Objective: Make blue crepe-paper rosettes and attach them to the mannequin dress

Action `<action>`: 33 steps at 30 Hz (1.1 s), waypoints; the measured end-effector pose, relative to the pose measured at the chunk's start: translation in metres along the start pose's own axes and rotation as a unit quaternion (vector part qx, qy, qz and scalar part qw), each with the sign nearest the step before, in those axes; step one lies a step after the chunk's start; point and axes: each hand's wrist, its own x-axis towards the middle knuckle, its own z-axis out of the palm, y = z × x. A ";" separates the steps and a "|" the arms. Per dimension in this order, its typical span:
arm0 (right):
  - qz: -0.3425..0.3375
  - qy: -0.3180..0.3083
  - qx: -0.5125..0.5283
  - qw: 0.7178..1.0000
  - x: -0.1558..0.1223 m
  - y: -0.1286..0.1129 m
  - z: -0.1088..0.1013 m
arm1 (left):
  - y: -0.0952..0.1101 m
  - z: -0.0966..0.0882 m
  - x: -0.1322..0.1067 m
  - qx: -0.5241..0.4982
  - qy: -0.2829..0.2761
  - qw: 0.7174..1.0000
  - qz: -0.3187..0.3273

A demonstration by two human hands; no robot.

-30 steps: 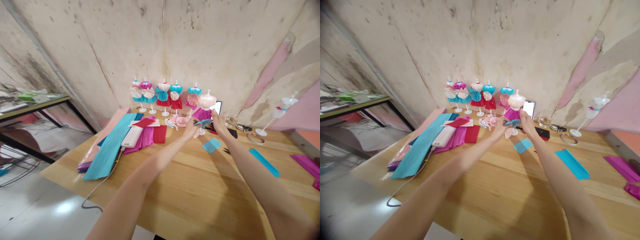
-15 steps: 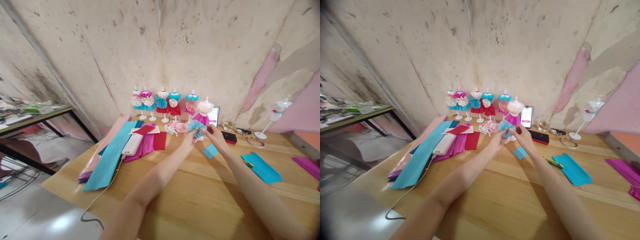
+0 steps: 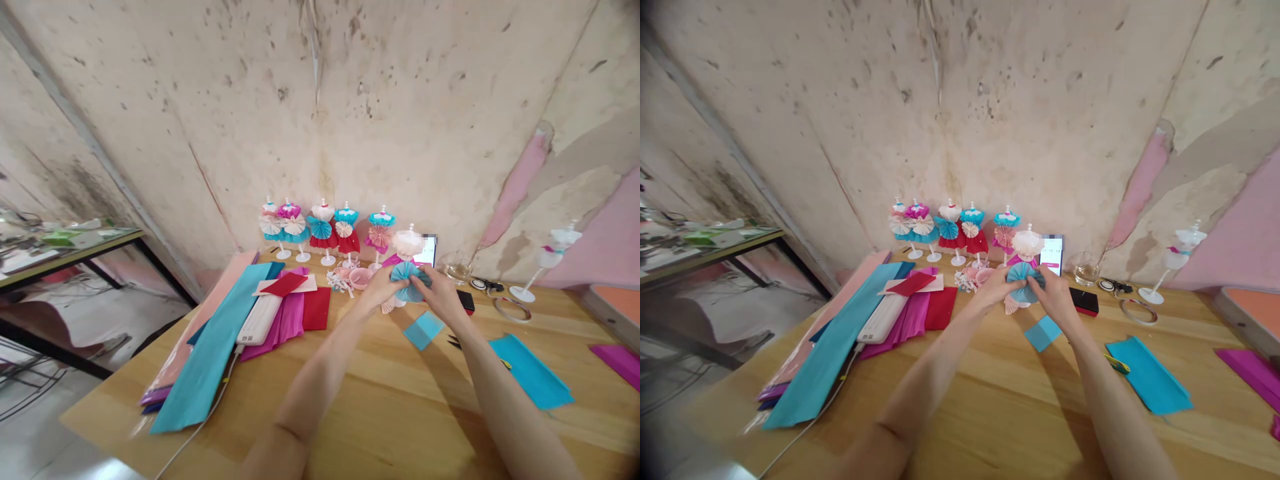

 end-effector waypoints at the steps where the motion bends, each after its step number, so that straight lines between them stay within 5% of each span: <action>1: 0.007 -0.008 0.020 1.000 0.001 0.001 0.000 | 0.000 0.001 0.002 -0.006 -0.006 1.000 0.005; 8: 0.097 -0.030 0.164 0.981 -0.002 0.018 0.008 | -0.026 0.004 0.007 -0.101 -0.024 0.994 -0.023; 18: 0.062 0.015 0.076 0.995 -0.001 0.022 0.009 | -0.038 -0.006 0.014 0.147 -0.025 0.988 0.030; 21: 0.044 0.021 0.080 0.996 -0.002 0.020 0.010 | -0.037 -0.005 0.012 0.145 -0.026 0.989 0.032; 27: 0.126 -0.025 0.245 0.961 -0.003 0.027 0.017 | -0.034 -0.001 0.009 0.053 -0.009 0.998 0.029; 33: 0.112 0.011 0.204 0.972 -0.007 0.026 0.024 | -0.035 -0.006 0.010 0.126 0.009 0.992 0.030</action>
